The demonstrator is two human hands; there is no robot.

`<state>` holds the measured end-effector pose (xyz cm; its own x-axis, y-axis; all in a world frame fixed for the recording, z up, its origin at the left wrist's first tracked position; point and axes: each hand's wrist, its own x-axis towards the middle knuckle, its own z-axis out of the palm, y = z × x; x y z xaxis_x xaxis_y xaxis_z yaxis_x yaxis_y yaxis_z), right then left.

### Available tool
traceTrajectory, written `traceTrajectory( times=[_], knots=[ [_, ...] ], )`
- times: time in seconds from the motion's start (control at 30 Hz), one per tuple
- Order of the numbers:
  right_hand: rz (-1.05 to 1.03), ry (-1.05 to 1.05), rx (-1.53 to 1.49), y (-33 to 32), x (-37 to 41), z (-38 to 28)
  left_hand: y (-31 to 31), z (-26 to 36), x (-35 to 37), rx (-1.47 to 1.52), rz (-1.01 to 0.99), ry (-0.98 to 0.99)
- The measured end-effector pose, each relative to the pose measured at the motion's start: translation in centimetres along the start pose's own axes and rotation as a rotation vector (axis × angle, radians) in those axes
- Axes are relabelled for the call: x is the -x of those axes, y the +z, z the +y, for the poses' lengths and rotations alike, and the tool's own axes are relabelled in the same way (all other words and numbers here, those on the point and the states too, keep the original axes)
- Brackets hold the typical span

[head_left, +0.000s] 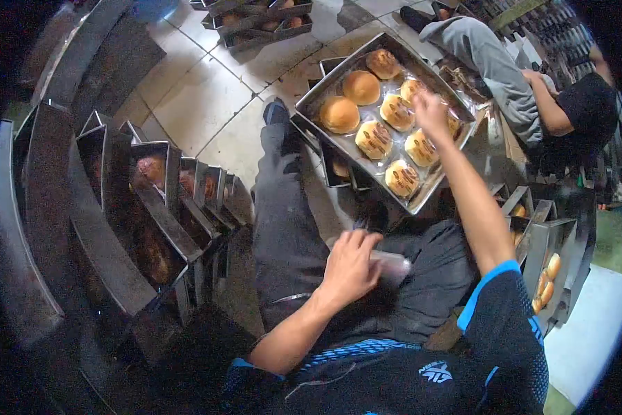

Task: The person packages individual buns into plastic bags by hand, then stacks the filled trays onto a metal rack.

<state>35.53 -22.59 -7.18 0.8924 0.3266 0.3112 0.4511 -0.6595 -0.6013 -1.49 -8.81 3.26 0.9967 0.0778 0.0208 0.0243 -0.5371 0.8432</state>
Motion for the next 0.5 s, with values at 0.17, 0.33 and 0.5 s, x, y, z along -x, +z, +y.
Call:
traceTrajectory(
  times=[0.17, 0.33, 0.5],
  knots=[
    [-0.945, 0.076, -0.445, -9.1, 17.0, -11.2, 1.4, -2.9, 1.7, 0.082, -0.21, 0.14],
    [-0.686, 0.164, -0.421, -13.4, 28.0, -16.2, 3.6, -2.8, 2.6, -0.194, -0.214, 0.139],
    [-0.122, -0.36, -0.095, -13.1, 28.9, -15.0, 1.9, 2.0, 1.3, 0.146, -0.089, 0.016]
  ],
)
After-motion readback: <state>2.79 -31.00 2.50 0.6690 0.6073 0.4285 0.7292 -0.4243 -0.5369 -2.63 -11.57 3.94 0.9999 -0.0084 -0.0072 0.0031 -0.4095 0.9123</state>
